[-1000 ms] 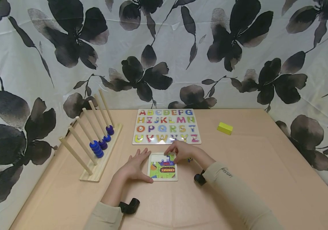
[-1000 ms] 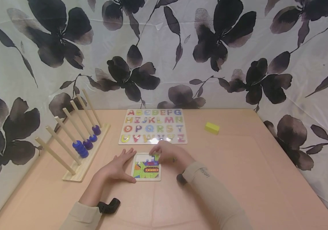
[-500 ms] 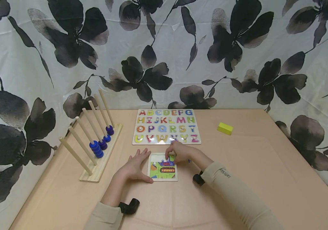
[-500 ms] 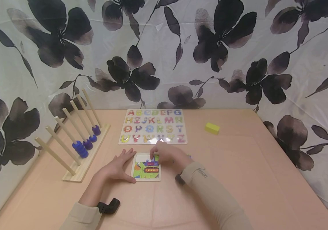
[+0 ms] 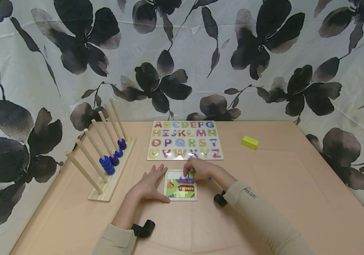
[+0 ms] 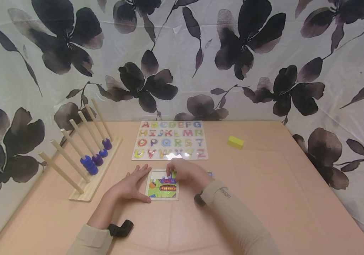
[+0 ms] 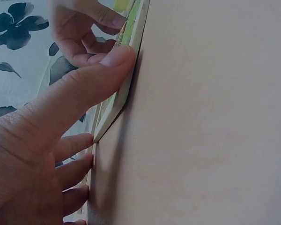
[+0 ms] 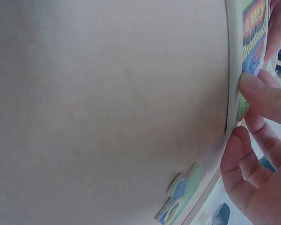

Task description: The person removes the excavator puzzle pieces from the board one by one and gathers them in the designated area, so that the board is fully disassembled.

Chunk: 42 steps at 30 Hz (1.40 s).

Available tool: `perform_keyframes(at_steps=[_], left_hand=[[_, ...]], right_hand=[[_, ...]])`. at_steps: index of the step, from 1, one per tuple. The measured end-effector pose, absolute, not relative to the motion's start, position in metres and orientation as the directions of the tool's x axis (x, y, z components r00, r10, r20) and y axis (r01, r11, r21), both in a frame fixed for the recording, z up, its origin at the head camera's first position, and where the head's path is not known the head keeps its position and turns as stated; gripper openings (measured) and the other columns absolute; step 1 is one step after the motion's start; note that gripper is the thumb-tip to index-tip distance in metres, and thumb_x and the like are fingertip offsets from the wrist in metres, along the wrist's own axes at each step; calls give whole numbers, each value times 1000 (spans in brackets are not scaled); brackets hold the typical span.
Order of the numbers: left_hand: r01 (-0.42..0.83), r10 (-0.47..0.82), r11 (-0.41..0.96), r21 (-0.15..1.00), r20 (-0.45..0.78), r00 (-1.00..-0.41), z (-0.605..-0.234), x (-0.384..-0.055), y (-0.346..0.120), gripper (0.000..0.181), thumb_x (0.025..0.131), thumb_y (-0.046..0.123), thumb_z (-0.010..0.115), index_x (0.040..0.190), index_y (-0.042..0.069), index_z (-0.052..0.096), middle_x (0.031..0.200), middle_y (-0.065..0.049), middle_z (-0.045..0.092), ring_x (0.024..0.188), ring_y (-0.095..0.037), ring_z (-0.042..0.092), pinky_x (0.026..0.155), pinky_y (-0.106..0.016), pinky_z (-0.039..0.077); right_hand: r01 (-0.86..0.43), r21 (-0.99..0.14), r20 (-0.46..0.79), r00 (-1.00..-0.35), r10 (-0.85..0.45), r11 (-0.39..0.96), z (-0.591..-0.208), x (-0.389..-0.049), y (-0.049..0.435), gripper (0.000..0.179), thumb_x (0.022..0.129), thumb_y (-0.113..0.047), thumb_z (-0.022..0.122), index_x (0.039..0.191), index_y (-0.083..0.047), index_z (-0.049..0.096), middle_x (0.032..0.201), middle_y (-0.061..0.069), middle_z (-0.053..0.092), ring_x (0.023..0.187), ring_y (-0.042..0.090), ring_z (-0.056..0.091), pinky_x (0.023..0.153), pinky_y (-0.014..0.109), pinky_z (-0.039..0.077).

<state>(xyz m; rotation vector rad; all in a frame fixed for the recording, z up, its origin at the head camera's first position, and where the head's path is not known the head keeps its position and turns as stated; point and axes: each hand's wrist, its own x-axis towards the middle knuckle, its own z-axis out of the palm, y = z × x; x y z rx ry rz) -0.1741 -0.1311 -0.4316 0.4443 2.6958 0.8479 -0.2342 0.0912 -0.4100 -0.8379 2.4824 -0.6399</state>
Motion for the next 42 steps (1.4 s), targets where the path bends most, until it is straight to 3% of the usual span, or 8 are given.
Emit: perform_keyframes(at_steps=[17,29,42], left_hand=[[206,370,781,589,-171,-913,-432,-174,-131,107,53,38,87,140,3,35,148,-16,23,136,-39,7,106,-60,6],[210,374,776,595,-166,-913,-435,-175,-131,108,53,38,87,140,3,34,149,-15,22,137,-39,6,106,-60,5],[204,368,778,595,-169,-914,-436,-175,-132,109,53,37,88,141,5,33,149,-14,21,137,-38,5,106,-59,5]], right_hand=[[-416,-590,-236,-730,-641,691,-418,-236,94,20,76,0,71,85,-17,63,87,-1,55,81,17,47,71,27,44],[-374,-589,-195,-795,-575,716,-415,-233,94,35,67,0,76,98,-9,62,83,-1,53,75,15,50,66,24,46],[-369,-622,-132,-820,-556,691,-407,-232,111,34,67,-5,80,99,-7,69,86,-2,59,80,16,52,68,25,46]])
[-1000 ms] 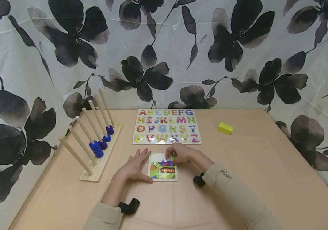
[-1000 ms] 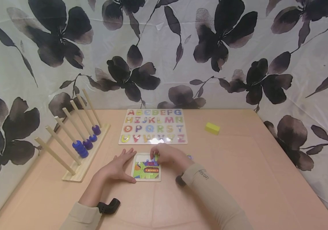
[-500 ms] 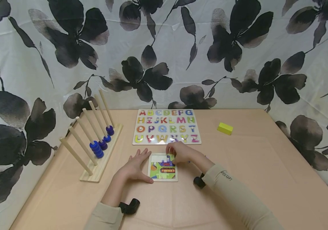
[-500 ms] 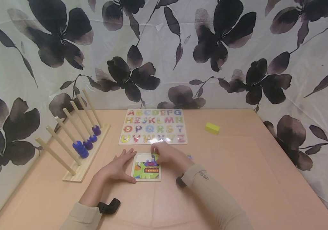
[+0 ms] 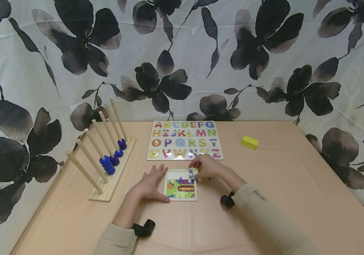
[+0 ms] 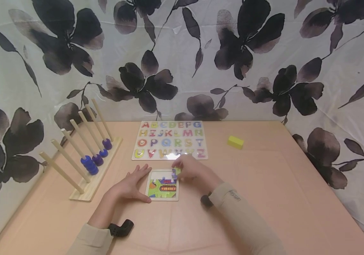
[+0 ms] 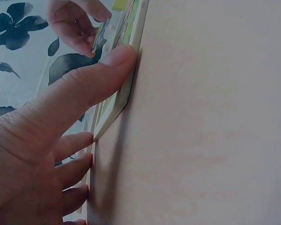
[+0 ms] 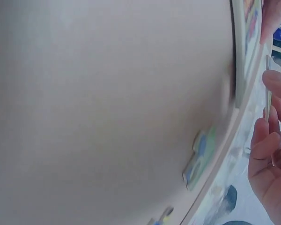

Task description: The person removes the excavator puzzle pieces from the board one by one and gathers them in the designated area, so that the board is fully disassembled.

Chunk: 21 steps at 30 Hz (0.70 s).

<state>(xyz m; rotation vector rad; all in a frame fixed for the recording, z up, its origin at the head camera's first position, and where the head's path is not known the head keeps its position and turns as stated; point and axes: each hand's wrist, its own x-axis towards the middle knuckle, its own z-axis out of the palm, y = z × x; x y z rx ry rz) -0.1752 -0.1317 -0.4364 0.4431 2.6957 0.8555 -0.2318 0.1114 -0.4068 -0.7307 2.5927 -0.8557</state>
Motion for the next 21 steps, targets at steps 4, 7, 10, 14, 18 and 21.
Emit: perform_keyframes(at_steps=[4,7,10,14,18,21], left_hand=[[202,366,778,595,-169,-915,-437,-175,-132,109,53,37,88,141,5,33,149,-14,21,137,-38,5,106,-59,4],[204,368,778,594,-168,-915,-436,-175,-131,108,53,37,88,141,4,34,149,-14,21,137,-38,5,106,-59,4],[206,369,779,592,-167,-914,-435,-174,-131,108,53,37,88,141,4,34,149,-14,21,137,-38,5,106,-59,4],[206,369,779,592,-168,-914,-435,-174,-131,107,54,37,87,141,4,34,149,-15,21,137,-38,5,106,-59,5],[209,370,780,590,-165,-914,-436,-174,-131,107,54,38,87,140,4,34,149,-15,21,137,-38,5,106,-59,5],[211,371,779,590,-163,-914,-436,-174,-132,107,53,38,87,140,4,34,149,-15,21,137,-38,5,106,-59,4]], right_hand=[[-346,-646,-136,-825,-549,680,-400,-230,119,35,67,-4,79,100,-5,69,87,-1,59,82,19,53,68,26,47],[-341,-654,-139,-823,-550,675,-397,-227,125,35,68,-2,78,101,-4,68,88,0,60,84,22,54,68,25,47],[-352,-649,-129,-823,-553,674,-395,-225,131,34,69,-2,77,101,-3,68,89,0,59,85,24,54,68,25,48],[-360,-646,-111,-828,-550,673,-394,-224,141,34,69,-4,78,102,-4,68,88,0,58,83,23,53,68,25,48],[-375,-646,-92,-827,-555,665,-393,-223,153,35,69,-4,78,103,-2,67,89,0,59,82,23,54,68,26,49],[-376,-645,-85,-830,-551,665,-392,-224,162,35,70,-4,77,104,-2,67,91,0,60,83,22,54,69,27,50]])
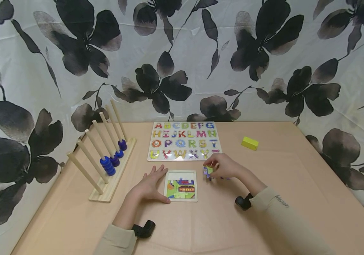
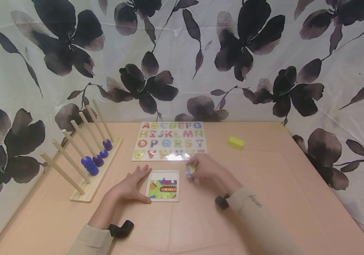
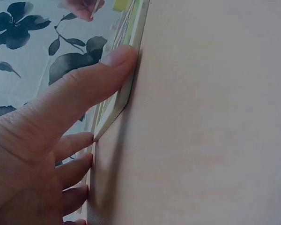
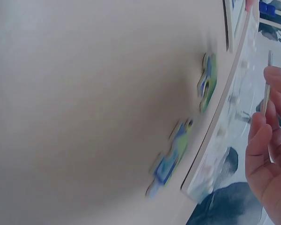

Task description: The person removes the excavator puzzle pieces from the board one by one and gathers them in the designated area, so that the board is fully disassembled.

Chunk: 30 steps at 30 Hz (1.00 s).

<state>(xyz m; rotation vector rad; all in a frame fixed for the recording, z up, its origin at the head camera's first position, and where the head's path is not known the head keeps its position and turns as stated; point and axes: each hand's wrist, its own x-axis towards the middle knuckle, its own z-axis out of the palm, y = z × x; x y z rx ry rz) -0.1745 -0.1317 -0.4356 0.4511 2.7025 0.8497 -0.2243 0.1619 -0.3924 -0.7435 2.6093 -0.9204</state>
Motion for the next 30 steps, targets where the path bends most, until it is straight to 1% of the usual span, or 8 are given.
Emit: perform_keyframes(at_steps=[4,6,11,19,24,30], left_hand=[[213,373,778,591,-160,-914,-436,-175,-133,108,53,38,87,140,4,34,149,-15,21,137,-38,5,106,-59,4],[214,373,777,592,-159,-914,-436,-175,-133,108,53,38,87,140,4,34,149,-15,21,137,-38,5,106,-59,4],[215,375,777,592,-162,-913,-435,-175,-132,108,53,38,87,141,4,33,149,-15,21,137,-38,5,106,-59,5],[219,377,779,588,-160,-912,-436,-174,-132,107,54,38,87,140,4,34,149,-15,21,137,-38,6,106,-60,5],[220,379,780,586,-163,-911,-435,-174,-132,108,54,39,87,141,4,34,149,-15,21,137,-38,6,106,-59,5],[224,381,784,579,-163,-910,-434,-175,-133,108,53,39,87,140,4,34,149,-15,21,137,-38,6,106,-60,6]], right_hand=[[-394,-638,-71,-825,-561,661,-392,-226,174,35,71,-2,75,104,0,66,94,2,62,83,20,53,72,32,52],[-400,-636,-64,-825,-561,660,-391,-227,180,35,71,-1,75,105,1,66,96,4,62,84,21,54,73,34,53],[-394,-632,-53,-837,-545,667,-392,-226,196,35,70,-1,75,104,1,66,96,5,61,85,22,55,73,34,53],[-383,-635,-53,-845,-533,671,-397,-223,222,34,68,4,73,101,2,65,92,6,60,82,22,55,72,38,53],[-354,-613,-73,-865,-497,706,-401,-221,235,34,67,6,71,100,1,66,90,5,59,83,23,54,72,37,52],[-296,-611,-127,-879,-460,734,-404,-221,247,35,66,5,72,100,0,65,92,5,59,84,23,54,72,34,52]])
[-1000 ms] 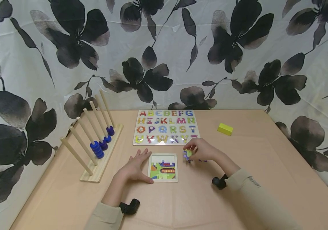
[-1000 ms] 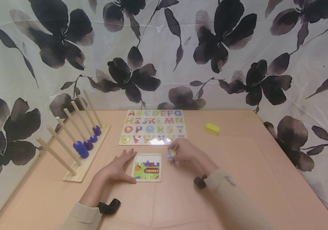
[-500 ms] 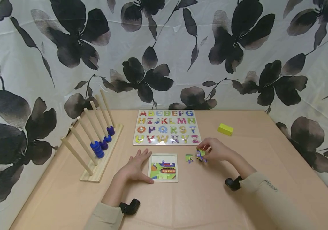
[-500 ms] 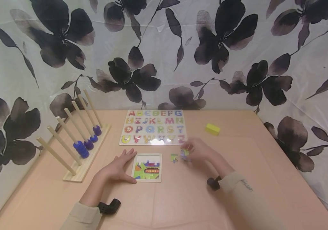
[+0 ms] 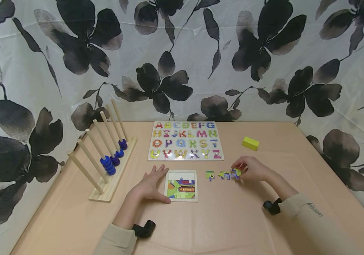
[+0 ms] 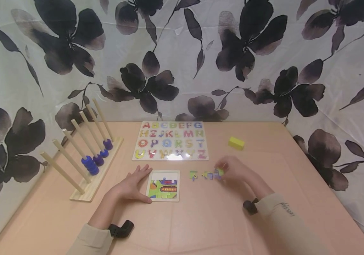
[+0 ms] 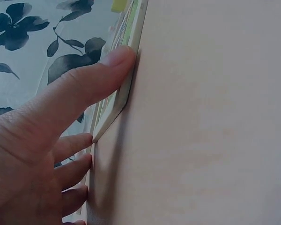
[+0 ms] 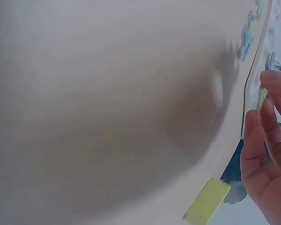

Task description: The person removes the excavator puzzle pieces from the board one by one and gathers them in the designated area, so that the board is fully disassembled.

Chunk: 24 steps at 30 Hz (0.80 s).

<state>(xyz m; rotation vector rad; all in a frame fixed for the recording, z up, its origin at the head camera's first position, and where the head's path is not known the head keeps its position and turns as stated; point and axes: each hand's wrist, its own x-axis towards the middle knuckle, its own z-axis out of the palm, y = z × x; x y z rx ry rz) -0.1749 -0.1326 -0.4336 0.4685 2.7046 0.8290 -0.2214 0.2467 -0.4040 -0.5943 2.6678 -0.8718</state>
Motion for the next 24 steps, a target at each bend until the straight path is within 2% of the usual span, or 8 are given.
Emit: perform_keyframes(at_steps=[8,24], left_hand=[[209,371,786,582,-173,-913,-430,-174,-131,106,54,38,87,140,4,35,149,-15,23,137,-38,9,106,-59,8],[217,356,807,549,-159,-921,-426,-175,-129,105,53,37,88,139,4,38,147,-13,28,135,-38,14,107,-56,15]], right_hand=[[-265,-598,-187,-872,-453,756,-407,-225,256,34,67,4,74,99,1,64,96,8,62,85,24,56,73,34,53],[-226,-573,-250,-867,-431,788,-413,-229,259,34,67,5,74,99,0,64,95,7,63,83,21,57,75,35,52]])
